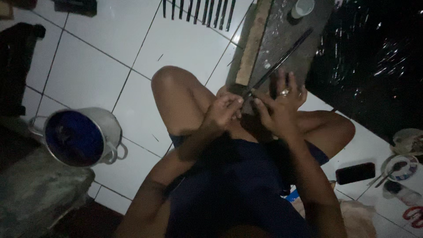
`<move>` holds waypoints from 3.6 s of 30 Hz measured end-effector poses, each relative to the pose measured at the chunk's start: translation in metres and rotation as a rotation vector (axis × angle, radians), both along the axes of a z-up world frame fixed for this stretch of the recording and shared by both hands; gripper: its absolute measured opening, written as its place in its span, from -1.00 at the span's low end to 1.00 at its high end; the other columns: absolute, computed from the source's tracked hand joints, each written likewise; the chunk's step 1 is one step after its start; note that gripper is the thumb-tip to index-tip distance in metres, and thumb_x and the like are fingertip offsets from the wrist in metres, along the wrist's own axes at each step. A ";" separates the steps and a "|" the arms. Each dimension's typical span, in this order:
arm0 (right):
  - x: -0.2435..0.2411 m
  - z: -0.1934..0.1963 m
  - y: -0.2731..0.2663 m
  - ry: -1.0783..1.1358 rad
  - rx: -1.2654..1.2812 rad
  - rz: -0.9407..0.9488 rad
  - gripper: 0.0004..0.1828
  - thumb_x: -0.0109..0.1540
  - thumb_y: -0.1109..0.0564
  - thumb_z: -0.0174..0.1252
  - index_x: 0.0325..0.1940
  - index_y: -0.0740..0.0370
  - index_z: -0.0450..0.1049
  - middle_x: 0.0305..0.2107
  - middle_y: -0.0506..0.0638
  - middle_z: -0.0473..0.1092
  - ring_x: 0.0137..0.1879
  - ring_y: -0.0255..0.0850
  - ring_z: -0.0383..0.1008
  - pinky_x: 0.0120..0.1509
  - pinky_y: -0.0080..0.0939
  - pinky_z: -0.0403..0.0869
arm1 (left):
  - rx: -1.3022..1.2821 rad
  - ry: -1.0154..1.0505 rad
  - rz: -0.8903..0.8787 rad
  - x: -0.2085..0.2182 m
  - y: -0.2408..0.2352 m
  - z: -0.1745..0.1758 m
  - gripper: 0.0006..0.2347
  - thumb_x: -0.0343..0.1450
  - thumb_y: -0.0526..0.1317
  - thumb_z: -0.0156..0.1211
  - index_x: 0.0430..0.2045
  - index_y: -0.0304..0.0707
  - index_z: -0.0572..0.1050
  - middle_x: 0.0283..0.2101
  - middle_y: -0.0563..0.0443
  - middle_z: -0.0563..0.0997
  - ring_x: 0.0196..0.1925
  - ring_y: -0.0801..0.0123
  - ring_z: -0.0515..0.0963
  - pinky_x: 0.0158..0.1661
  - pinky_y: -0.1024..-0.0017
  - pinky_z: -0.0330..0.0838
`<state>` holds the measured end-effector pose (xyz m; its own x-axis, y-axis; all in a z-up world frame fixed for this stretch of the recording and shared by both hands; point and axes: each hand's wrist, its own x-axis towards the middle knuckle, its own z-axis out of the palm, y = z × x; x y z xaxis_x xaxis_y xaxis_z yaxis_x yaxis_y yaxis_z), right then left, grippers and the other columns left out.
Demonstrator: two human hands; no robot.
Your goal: The person sits on the floor and repeatedly rubs long, thin metal rods against a wooden block to polish them. They dip the rods into a small container of liquid between rubs and place the finished rods on the floor.
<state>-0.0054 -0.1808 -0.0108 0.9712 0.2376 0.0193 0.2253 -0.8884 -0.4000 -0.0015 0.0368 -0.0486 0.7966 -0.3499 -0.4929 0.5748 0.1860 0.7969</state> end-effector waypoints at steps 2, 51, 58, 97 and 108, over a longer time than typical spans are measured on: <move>-0.001 -0.001 0.001 -0.018 0.054 0.044 -0.66 0.36 -0.07 0.15 0.21 -0.23 0.63 0.55 0.33 -0.12 0.64 0.32 -0.22 0.56 0.42 -0.31 | 0.030 0.020 -0.018 0.001 0.000 -0.002 -0.73 0.53 -0.12 0.10 -0.09 -0.40 0.53 -0.34 0.04 0.57 -0.34 0.49 0.56 -0.30 0.52 0.44; 0.002 -0.017 -0.006 -0.397 -0.268 0.163 -0.67 0.35 -0.11 0.35 0.20 -0.14 0.66 0.48 0.04 0.24 0.59 0.05 0.06 0.53 0.27 -0.14 | 0.079 0.053 -0.039 0.001 -0.002 -0.030 -0.75 0.53 -0.12 0.08 -0.22 -0.40 0.56 -0.41 0.09 0.55 -0.38 0.52 0.56 -0.33 0.54 0.45; 0.058 -0.040 -0.064 -0.357 -0.138 -0.047 -0.81 0.45 0.00 0.25 0.13 -0.11 0.68 0.61 0.12 0.05 0.66 0.10 -0.01 0.59 0.35 -0.19 | -0.066 -0.007 0.055 -0.002 -0.005 -0.032 -0.76 0.56 -0.14 0.15 -0.36 -0.40 0.54 -0.39 0.00 0.54 -0.37 0.46 0.53 -0.34 0.52 0.38; 0.019 -0.013 -0.033 -0.413 -0.026 0.154 -0.74 0.34 0.03 0.29 0.11 -0.12 0.71 0.41 0.09 0.26 0.54 0.11 0.10 0.56 0.30 -0.05 | -0.131 0.033 0.042 0.009 0.007 -0.019 -0.79 0.52 -0.17 0.18 -0.17 -0.38 0.56 -0.28 0.05 0.58 -0.30 0.46 0.54 -0.26 0.50 0.43; 0.001 -0.025 -0.003 -0.236 -0.062 -0.132 -0.50 0.37 0.12 0.05 0.40 0.24 0.45 0.48 0.35 0.14 0.48 0.23 0.16 0.54 0.23 0.02 | -0.354 -0.339 0.378 0.148 0.157 0.043 -0.81 0.55 -0.28 0.19 -0.04 -0.43 0.47 -0.26 -0.09 0.59 -0.27 0.40 0.51 -0.26 0.51 0.37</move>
<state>-0.0041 -0.1839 -0.0358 0.9642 0.1173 0.2380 0.1866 -0.9373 -0.2943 0.1460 0.1937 -0.0056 0.9894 -0.1089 -0.0961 0.1430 0.6140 0.7762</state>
